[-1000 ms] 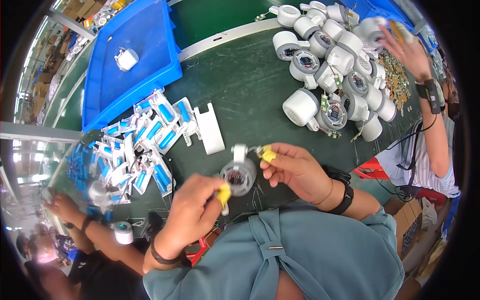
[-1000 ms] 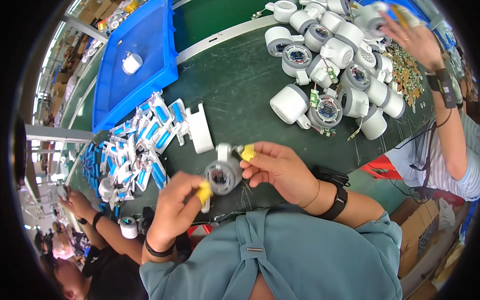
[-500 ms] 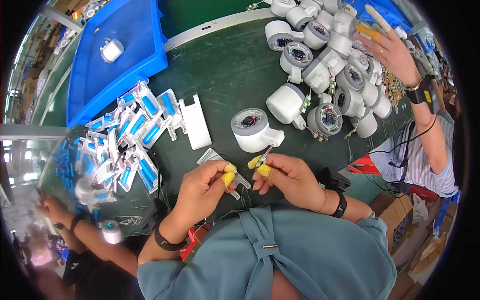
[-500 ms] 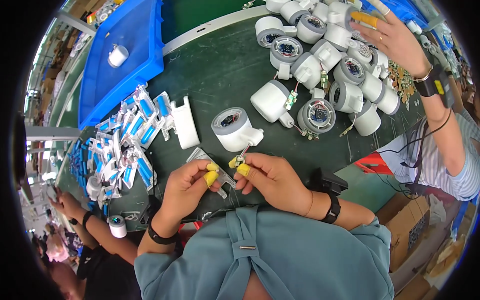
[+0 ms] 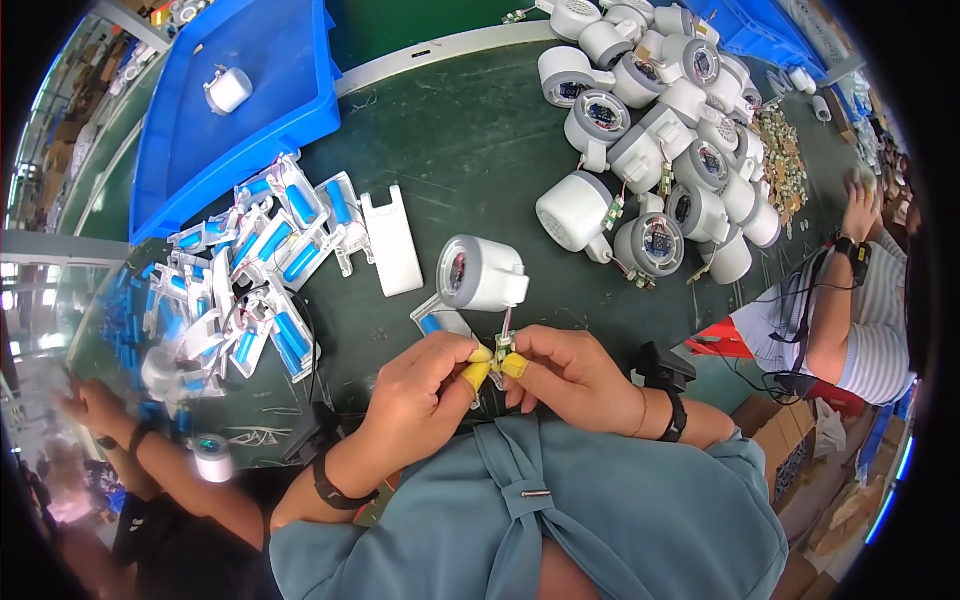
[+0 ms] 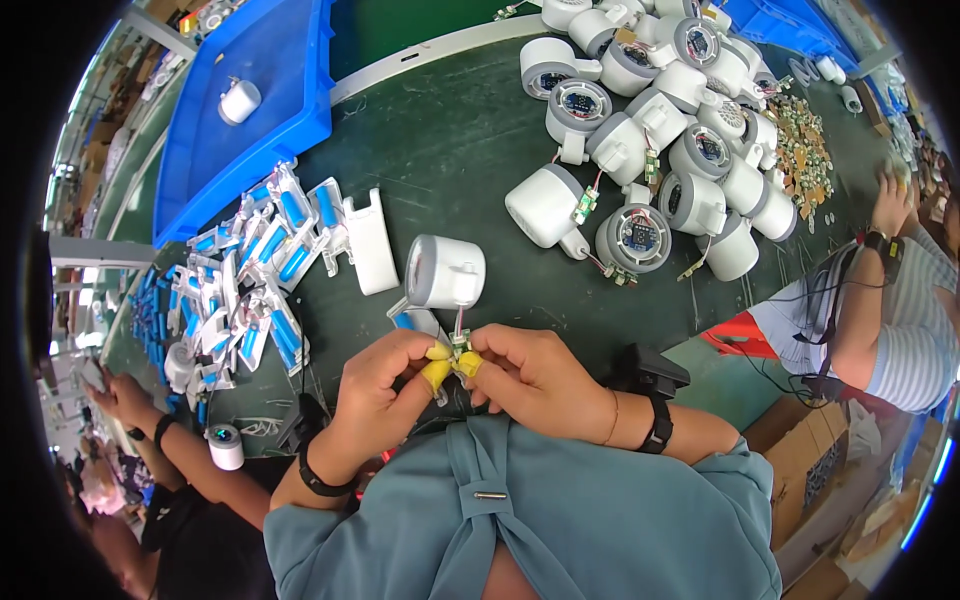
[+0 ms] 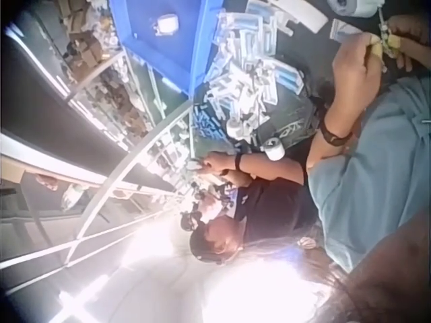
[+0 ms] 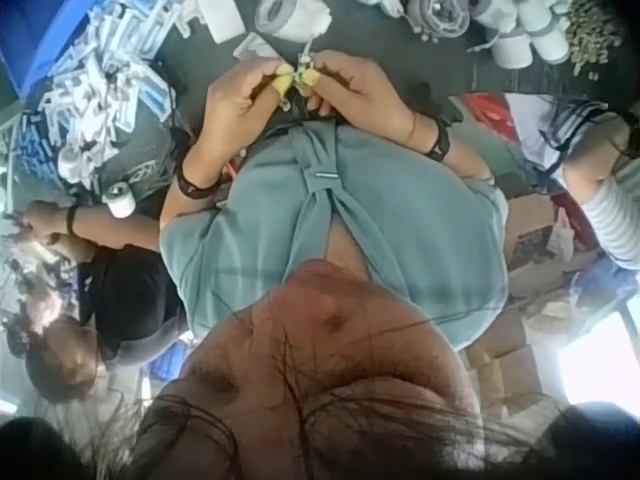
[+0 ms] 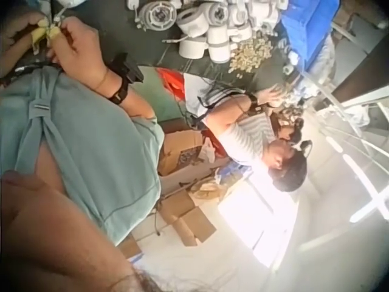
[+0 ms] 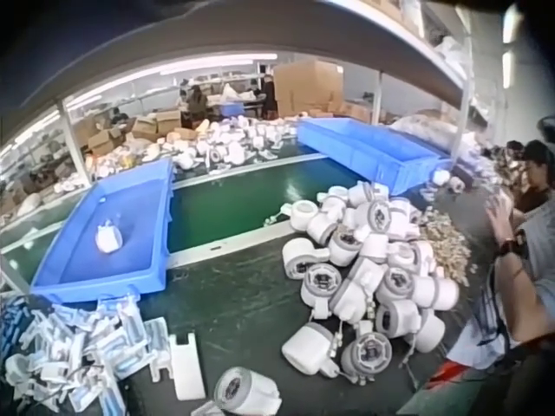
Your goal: The person assembles electronic devices by hand, picking up a white plastic housing, a circuit board, and a battery pack. They connect the components, tuck the wires inside, and snap a white plastic cover onto the assembly before placing the unit into a blue tray.
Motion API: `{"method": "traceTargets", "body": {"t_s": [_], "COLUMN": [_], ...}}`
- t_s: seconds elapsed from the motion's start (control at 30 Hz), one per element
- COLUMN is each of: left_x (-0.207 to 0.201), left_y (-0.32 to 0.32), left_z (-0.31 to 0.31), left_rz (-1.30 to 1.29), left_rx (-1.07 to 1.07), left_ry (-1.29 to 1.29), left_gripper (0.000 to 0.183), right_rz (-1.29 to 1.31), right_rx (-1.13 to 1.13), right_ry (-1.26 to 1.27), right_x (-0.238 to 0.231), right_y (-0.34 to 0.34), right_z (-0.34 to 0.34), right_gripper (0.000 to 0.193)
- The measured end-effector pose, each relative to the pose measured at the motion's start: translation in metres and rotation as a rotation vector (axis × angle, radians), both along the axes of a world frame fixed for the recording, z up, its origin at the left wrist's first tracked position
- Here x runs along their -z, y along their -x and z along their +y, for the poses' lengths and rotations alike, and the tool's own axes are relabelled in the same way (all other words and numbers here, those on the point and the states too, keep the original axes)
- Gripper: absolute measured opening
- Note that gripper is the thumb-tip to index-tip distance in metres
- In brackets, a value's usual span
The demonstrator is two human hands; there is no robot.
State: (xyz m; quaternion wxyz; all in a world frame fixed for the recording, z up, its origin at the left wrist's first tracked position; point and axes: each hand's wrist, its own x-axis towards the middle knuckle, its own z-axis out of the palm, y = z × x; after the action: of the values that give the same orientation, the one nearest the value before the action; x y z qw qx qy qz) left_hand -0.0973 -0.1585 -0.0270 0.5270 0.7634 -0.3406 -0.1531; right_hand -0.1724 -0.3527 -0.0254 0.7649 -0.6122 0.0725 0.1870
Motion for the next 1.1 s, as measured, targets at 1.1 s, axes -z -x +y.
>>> {"method": "traceTargets", "body": {"t_s": [1.1], "left_x": [-0.002], "left_y": [0.007], "left_z": [0.017], "left_rz": [-0.267], "left_rx": [-0.273], "left_ry": [-0.088], "left_gripper": [0.024], "right_rz": [-0.342], "right_rx": [-0.108], "right_ry": [0.426], "right_x": [0.014], "right_y": [-0.02], "right_z": [0.027], "right_gripper": [0.012]}}
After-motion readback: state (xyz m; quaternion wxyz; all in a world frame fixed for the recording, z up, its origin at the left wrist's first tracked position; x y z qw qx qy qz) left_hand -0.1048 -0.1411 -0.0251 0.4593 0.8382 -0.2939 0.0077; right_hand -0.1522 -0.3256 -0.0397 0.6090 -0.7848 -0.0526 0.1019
